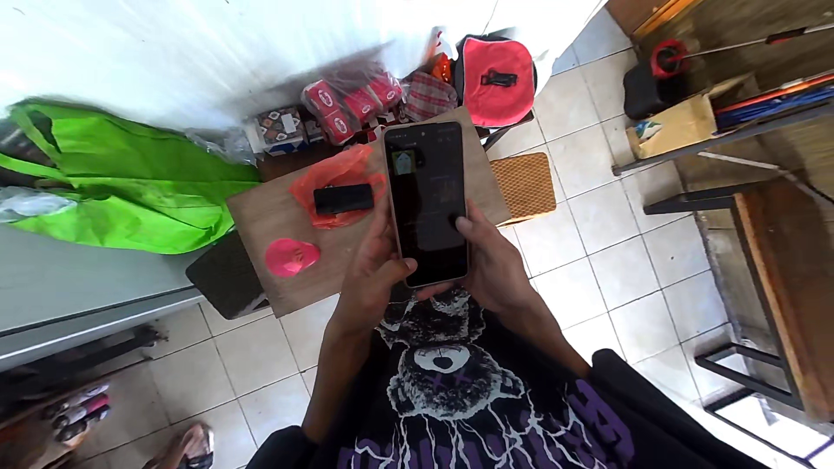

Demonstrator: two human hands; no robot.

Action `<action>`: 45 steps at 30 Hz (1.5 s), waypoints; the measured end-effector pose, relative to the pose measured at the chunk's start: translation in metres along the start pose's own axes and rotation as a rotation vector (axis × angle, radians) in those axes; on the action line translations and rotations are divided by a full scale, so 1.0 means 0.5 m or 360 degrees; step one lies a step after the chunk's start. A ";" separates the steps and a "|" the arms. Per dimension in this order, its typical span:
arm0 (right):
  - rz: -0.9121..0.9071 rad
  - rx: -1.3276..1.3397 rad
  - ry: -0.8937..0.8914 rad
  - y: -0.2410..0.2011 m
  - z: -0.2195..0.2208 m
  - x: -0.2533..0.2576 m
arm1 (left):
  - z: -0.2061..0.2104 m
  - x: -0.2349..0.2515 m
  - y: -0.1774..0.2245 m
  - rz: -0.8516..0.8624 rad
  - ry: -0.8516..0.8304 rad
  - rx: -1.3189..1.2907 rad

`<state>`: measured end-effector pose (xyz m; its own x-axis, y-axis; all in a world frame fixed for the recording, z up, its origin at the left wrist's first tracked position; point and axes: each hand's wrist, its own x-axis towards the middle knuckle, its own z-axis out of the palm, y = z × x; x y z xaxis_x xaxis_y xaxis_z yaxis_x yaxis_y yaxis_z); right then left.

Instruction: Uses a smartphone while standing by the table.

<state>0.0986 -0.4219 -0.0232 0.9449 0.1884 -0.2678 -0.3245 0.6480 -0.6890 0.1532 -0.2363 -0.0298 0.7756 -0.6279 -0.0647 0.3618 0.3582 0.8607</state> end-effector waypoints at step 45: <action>-0.0069 -0.0062 -0.0018 -0.002 -0.006 -0.012 | 0.010 0.003 -0.010 0.0002 0.0046 0.0123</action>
<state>0.0930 -0.4261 -0.0230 0.9584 0.1693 -0.2299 -0.2847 0.6267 -0.7254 0.1501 -0.2424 -0.0316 0.7912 -0.6066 -0.0771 0.3206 0.3041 0.8971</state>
